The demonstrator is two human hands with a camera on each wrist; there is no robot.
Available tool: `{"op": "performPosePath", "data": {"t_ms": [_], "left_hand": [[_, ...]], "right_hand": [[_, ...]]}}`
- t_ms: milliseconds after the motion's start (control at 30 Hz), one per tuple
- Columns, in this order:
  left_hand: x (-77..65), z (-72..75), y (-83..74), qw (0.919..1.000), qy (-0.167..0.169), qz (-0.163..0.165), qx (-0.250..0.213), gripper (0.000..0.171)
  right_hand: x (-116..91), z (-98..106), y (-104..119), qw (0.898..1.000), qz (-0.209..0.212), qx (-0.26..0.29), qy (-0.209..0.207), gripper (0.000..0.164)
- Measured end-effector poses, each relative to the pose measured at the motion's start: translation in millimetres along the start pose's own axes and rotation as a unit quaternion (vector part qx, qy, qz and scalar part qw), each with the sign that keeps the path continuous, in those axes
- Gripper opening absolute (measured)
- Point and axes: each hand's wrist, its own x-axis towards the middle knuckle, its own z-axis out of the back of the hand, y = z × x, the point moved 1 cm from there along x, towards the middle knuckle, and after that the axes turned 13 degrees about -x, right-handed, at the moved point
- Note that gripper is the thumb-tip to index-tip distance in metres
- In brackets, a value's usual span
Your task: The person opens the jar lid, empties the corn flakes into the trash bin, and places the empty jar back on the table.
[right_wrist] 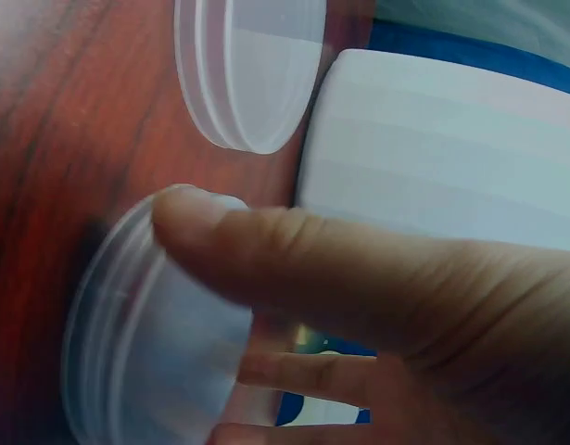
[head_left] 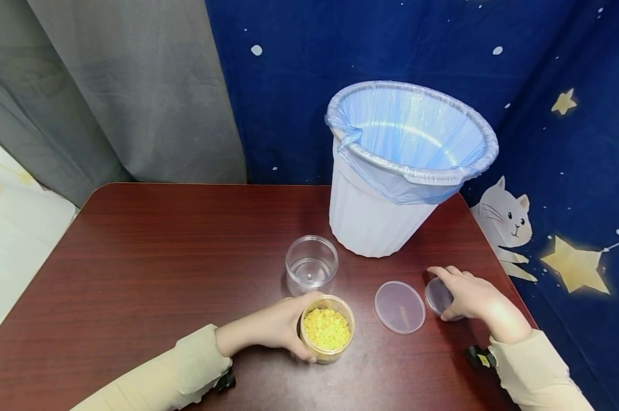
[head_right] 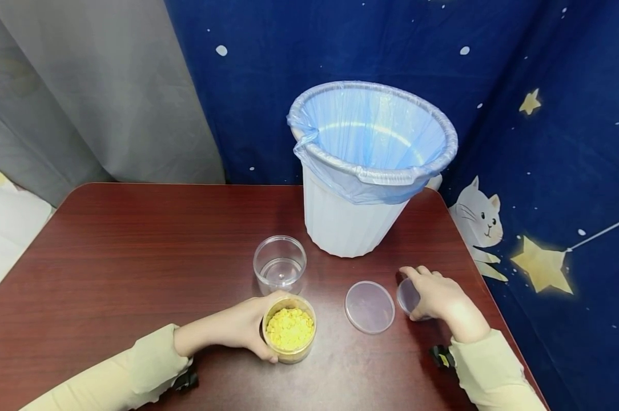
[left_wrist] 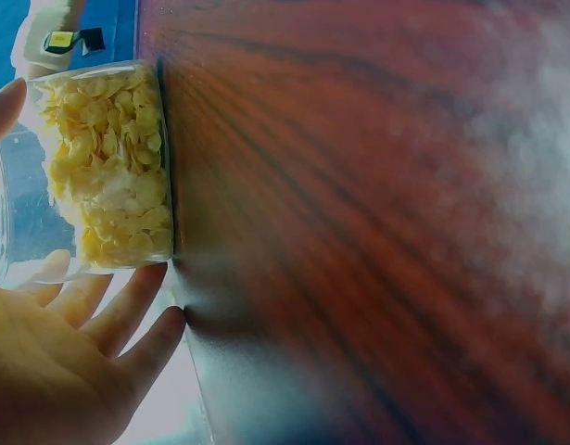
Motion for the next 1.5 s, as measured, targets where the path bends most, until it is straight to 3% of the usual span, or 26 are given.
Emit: {"op": "performPosePath", "data": {"t_ms": [300, 567, 800, 1167, 1500], "left_hand": [[0.4, 2.0, -1.7, 0.9999, -0.001, 0.002, 0.010, 0.094], [0.5, 2.1, -3.1, 0.9999, -0.001, 0.011, 0.010, 0.095], [0.6, 1.5, -2.3, 0.9999, 0.000, 0.010, 0.004, 0.094], [-0.7, 0.6, -1.2, 0.9999, 0.002, 0.008, -0.009, 0.093], [-0.9, -0.5, -1.4, 1.0000, 0.001, 0.002, -0.002, 0.093]], "right_hand": [[2.9, 27.8, -2.9, 0.999, 0.024, 0.013, -0.038, 0.067], [3.7, 55.9, -8.0, 0.992, 0.033, 0.031, -0.114, 0.045], [1.5, 83.7, -13.0, 0.982, 0.012, 0.034, -0.184, 0.034], [-3.8, 126.0, -18.2, 0.958, -0.031, 0.036, -0.283, 0.024], [-5.7, 158.4, -25.7, 0.954, -0.071, 0.084, -0.280, 0.033]]}}
